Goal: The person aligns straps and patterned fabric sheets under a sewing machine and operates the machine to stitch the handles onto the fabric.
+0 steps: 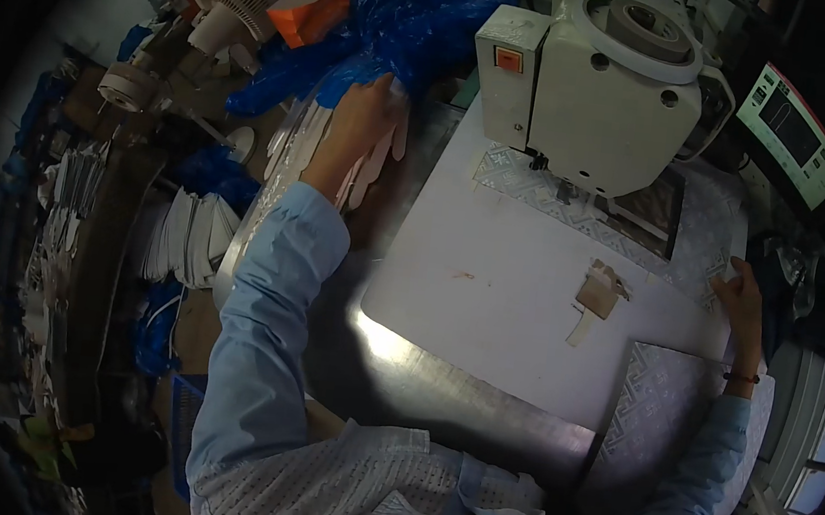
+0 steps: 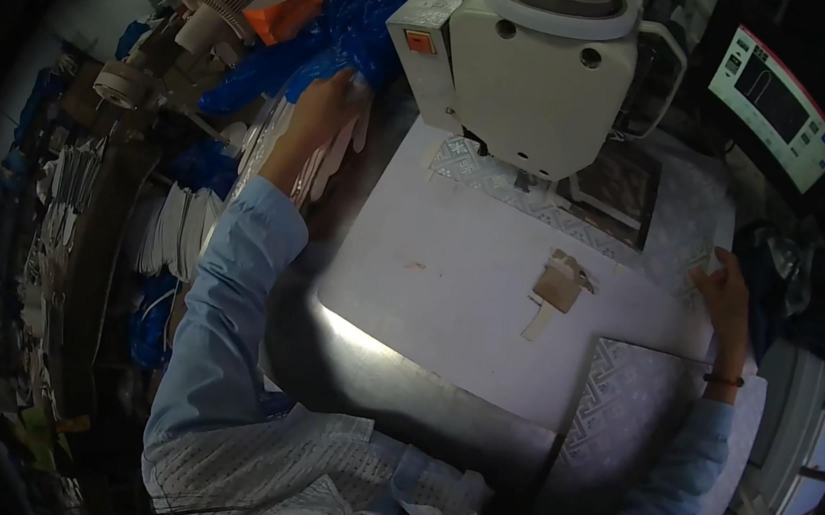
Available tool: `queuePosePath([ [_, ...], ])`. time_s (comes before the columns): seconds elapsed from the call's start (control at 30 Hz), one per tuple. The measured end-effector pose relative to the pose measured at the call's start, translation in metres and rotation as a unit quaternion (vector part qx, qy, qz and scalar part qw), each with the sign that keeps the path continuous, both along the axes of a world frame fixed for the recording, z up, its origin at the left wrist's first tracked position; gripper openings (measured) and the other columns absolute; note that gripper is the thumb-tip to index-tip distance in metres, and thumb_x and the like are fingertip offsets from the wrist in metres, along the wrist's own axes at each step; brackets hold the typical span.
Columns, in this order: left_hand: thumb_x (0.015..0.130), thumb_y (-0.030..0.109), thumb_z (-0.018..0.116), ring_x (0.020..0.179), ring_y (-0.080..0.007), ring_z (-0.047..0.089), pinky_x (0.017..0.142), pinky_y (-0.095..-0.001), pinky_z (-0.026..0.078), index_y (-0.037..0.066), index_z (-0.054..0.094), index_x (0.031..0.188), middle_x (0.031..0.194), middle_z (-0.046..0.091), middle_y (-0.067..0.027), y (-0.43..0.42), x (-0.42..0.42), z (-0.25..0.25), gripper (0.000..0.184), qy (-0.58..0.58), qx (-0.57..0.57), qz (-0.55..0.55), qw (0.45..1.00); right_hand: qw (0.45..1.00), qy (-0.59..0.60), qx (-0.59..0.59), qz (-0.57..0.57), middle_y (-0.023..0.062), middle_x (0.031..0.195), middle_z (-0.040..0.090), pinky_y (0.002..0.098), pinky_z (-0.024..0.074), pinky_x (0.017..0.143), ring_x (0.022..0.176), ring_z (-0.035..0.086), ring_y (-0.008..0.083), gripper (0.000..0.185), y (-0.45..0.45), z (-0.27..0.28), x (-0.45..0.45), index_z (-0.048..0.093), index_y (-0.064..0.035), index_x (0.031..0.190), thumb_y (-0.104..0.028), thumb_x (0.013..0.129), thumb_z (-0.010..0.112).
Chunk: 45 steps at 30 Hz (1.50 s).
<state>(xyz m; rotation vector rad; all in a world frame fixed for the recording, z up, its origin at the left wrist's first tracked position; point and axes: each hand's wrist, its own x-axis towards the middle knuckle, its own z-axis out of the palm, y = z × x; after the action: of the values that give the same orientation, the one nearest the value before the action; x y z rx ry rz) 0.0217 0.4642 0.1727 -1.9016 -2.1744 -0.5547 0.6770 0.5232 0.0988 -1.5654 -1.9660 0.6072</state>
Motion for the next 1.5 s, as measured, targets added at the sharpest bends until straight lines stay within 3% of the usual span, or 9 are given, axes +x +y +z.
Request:
queuePosePath([
  [0.4,0.085,0.007,0.069,0.089,-0.0292,0.072,0.079,-0.0378,0.057,0.009,0.056,0.136,0.100,0.074,-0.0145,-0.047,-0.014,0.056,0.053,-0.050,-0.016,0.039,0.998,0.951,-0.289,0.113,-0.001,0.0084,0.081,0.058,0.0304,0.0474,0.065,0.072,0.057,0.0185,0.048,-0.042,0.061,-0.048,0.061,-0.0036,0.120,-0.015,0.077,0.079],
  [0.6,0.078,0.001,0.077,0.081,-0.0207,0.073,0.073,-0.0335,0.061,0.012,0.055,0.138,0.093,0.074,-0.0101,-0.161,0.097,0.148,0.064,-0.096,0.020,-0.200,0.975,0.916,-0.045,0.078,0.391,0.0094,0.104,0.060,0.0369,0.0540,0.071,0.080,0.065,0.0261,0.047,-0.129,0.155,-0.208,0.059,-0.0072,0.126,-0.017,0.083,0.075],
  [0.8,0.076,0.001,0.078,0.080,-0.0209,0.074,0.070,-0.0346,0.063,0.013,0.053,0.140,0.087,0.073,-0.0100,-0.166,0.133,0.174,0.069,-0.095,-0.008,-0.284,0.954,0.889,0.139,0.185,0.396,0.0129,0.117,0.054,0.0395,0.0548,0.076,0.086,0.064,0.0298,0.052,-0.122,0.124,-0.358,0.052,-0.0097,0.136,-0.017,0.089,0.071],
  [0.97,0.079,0.000,0.076,0.084,-0.0214,0.073,0.076,-0.0334,0.061,0.010,0.051,0.141,0.091,0.073,-0.0112,-0.175,0.094,0.134,0.068,-0.145,-0.116,-0.224,0.957,0.863,0.166,0.167,0.446,0.0137,0.122,0.053,0.0407,0.0552,0.077,0.092,0.064,0.0312,0.030,-0.111,0.062,-0.399,0.057,-0.0040,0.119,-0.009,0.090,0.066],
  [1.07,0.083,0.004,0.075,0.100,-0.0241,0.070,0.086,-0.0360,0.058,0.007,0.051,0.141,0.109,0.070,-0.0159,-0.165,0.038,0.095,0.064,-0.362,-0.278,-0.358,0.815,0.866,0.119,0.210,0.438,0.0132,0.123,0.053,0.0401,0.0557,0.077,0.094,0.064,0.0312,0.021,-0.114,0.040,-0.397,0.058,-0.0016,0.110,-0.003,0.090,0.064],
  [1.13,0.084,0.009,0.074,0.120,-0.0295,0.061,0.101,-0.0414,0.049,0.006,0.050,0.141,0.125,0.063,-0.0200,-0.124,0.000,0.058,0.062,-0.300,-0.105,-0.164,0.934,0.847,0.106,0.280,0.439,0.0128,0.123,0.053,0.0392,0.0561,0.077,0.095,0.064,0.0312,0.018,-0.113,0.039,-0.395,0.058,-0.0012,0.107,0.000,0.089,0.064],
  [1.2,0.086,0.011,0.071,0.129,-0.0335,0.052,0.111,-0.0438,0.040,0.007,0.051,0.141,0.132,0.059,-0.0207,-0.088,0.012,0.030,0.058,0.120,0.094,-0.085,0.985,0.855,0.130,0.257,0.431,0.0127,0.123,0.053,0.0372,0.0565,0.077,0.096,0.065,0.0292,0.020,-0.117,0.051,-0.390,0.059,-0.0011,0.108,-0.001,0.089,0.065],
  [1.33,0.086,0.008,0.066,0.126,-0.0345,0.053,0.108,-0.0428,0.040,0.008,0.053,0.137,0.122,0.064,-0.0184,-0.020,0.027,0.003,0.053,0.197,0.175,-0.183,0.947,0.844,0.182,0.276,0.422,0.0129,0.122,0.053,0.0364,0.0569,0.076,0.095,0.065,0.0281,0.021,-0.118,0.082,-0.381,0.061,-0.0013,0.109,-0.005,0.089,0.068],
  [1.5,0.087,0.009,0.063,0.094,-0.0337,0.065,0.080,-0.0433,0.050,0.010,0.061,0.123,0.098,0.068,-0.0149,-0.034,0.082,0.014,0.036,-0.056,0.081,-0.293,0.951,0.823,0.232,0.291,0.430,0.0109,0.104,0.064,0.0310,0.0539,0.070,0.088,0.065,0.0207,0.019,-0.130,0.165,-0.305,0.067,-0.0025,0.104,-0.010,0.087,0.072],
])
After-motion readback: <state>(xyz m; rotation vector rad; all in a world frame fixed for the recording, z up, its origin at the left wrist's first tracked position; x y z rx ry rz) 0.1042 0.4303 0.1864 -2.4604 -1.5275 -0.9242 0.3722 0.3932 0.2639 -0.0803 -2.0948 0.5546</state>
